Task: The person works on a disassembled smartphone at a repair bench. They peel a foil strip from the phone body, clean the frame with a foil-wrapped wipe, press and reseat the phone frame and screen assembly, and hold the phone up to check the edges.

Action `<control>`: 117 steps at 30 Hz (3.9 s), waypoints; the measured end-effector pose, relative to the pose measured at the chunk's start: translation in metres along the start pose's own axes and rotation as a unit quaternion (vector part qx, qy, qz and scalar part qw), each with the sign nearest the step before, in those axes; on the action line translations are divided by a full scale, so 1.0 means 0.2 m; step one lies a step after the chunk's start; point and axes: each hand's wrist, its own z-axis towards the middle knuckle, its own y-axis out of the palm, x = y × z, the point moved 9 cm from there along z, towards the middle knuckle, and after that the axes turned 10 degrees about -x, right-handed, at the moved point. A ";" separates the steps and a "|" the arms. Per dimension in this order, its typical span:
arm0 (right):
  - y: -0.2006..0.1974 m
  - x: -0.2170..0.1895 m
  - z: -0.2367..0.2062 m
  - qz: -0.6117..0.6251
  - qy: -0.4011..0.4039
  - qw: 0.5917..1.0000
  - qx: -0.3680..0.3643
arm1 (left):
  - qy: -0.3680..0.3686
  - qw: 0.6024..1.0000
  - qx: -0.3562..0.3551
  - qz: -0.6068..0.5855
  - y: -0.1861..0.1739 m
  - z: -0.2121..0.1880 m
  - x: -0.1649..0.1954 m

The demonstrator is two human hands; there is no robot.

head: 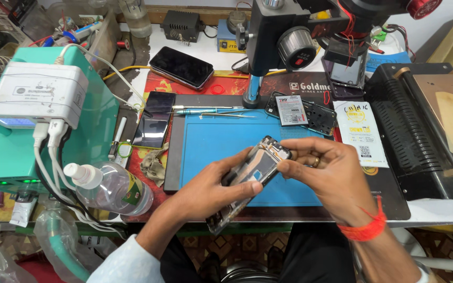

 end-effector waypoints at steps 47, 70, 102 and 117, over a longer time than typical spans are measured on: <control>-0.24 0.02 -0.26 -0.031 -0.181 0.981 0.063 | -0.031 0.936 0.183 0.298 0.07 -0.20 0.33; -0.13 0.12 0.01 0.017 -0.103 0.986 0.127 | -0.034 0.968 0.156 0.192 -0.10 -0.01 0.18; -0.10 0.21 0.03 0.031 -0.067 0.988 0.135 | -0.008 0.978 0.138 0.154 -0.09 0.00 0.05; -0.09 0.27 0.05 0.036 -0.104 0.987 0.118 | -0.078 0.930 0.203 0.297 -0.11 -0.06 0.12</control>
